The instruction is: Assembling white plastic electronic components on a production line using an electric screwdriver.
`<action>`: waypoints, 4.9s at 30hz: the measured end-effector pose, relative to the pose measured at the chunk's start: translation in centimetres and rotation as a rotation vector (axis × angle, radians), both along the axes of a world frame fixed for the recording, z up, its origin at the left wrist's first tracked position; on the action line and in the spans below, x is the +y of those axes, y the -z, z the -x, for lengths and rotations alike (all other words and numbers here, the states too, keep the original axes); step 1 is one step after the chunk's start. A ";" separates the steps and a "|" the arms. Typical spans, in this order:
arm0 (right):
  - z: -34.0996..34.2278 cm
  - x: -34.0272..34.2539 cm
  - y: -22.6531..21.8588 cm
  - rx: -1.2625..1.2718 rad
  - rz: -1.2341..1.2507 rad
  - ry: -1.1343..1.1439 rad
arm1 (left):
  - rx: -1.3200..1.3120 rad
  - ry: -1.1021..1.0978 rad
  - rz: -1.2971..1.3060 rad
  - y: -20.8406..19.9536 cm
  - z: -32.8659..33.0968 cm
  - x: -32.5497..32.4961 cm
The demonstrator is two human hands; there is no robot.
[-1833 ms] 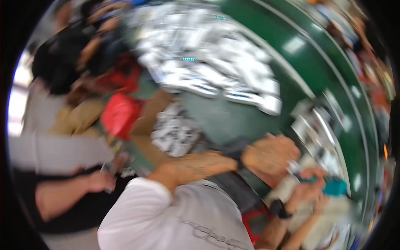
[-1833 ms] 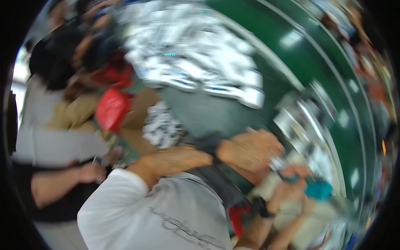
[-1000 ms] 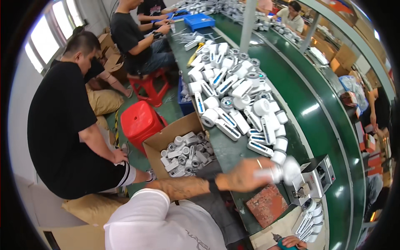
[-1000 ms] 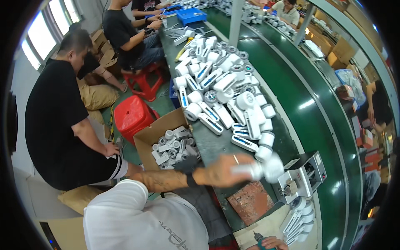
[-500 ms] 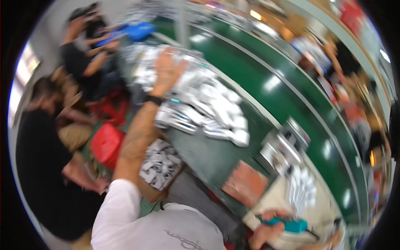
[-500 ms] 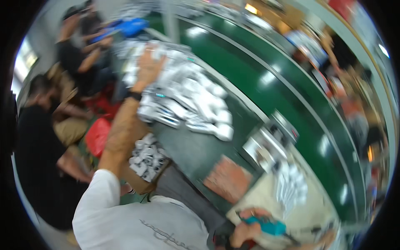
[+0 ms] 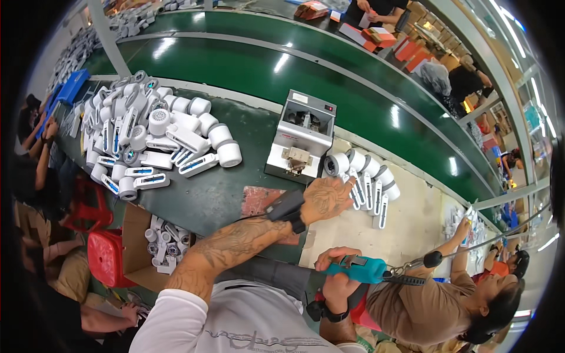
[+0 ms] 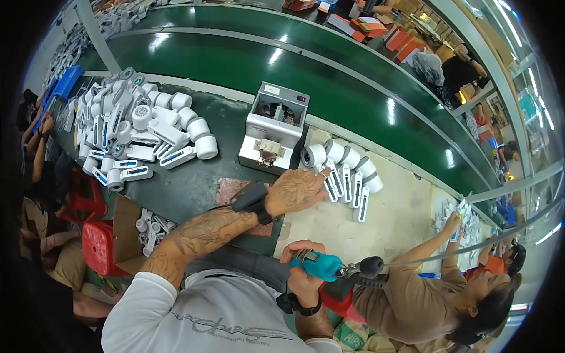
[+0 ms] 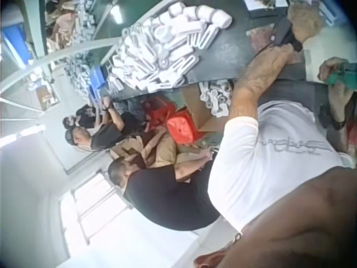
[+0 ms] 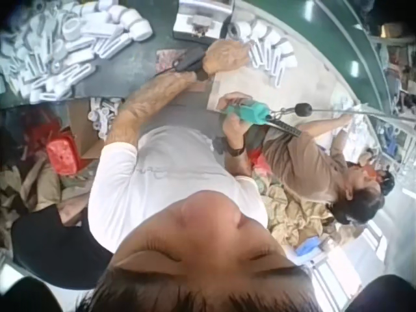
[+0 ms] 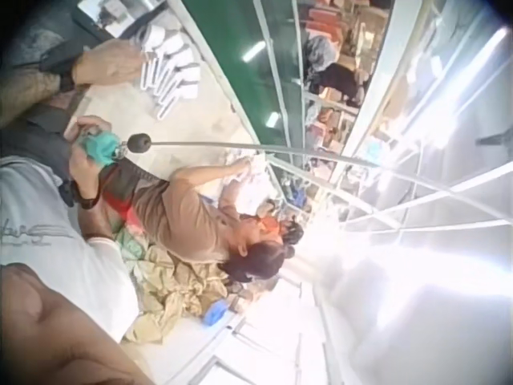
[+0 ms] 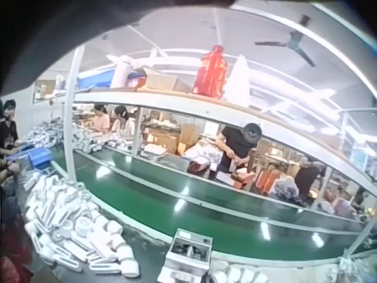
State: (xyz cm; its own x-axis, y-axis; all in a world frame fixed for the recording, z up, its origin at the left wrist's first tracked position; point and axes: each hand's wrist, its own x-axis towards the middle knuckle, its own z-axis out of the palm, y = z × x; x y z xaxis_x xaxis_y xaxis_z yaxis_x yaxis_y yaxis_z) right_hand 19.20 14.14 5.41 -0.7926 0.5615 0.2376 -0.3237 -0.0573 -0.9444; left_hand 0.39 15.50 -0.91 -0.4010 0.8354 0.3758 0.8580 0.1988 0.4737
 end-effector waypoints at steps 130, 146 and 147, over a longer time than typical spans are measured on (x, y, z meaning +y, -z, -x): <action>15.4 2.5 2.0 0.073 -0.070 -0.076 | -0.006 -0.074 -0.038 -0.5 1.8 -15.0; 20.0 1.6 -0.3 0.177 -0.129 -0.038 | -0.071 -0.072 -0.155 -0.1 1.7 -15.5; 20.6 1.6 0.0 0.183 -0.130 -0.044 | -0.085 -0.072 -0.156 0.0 1.7 -15.6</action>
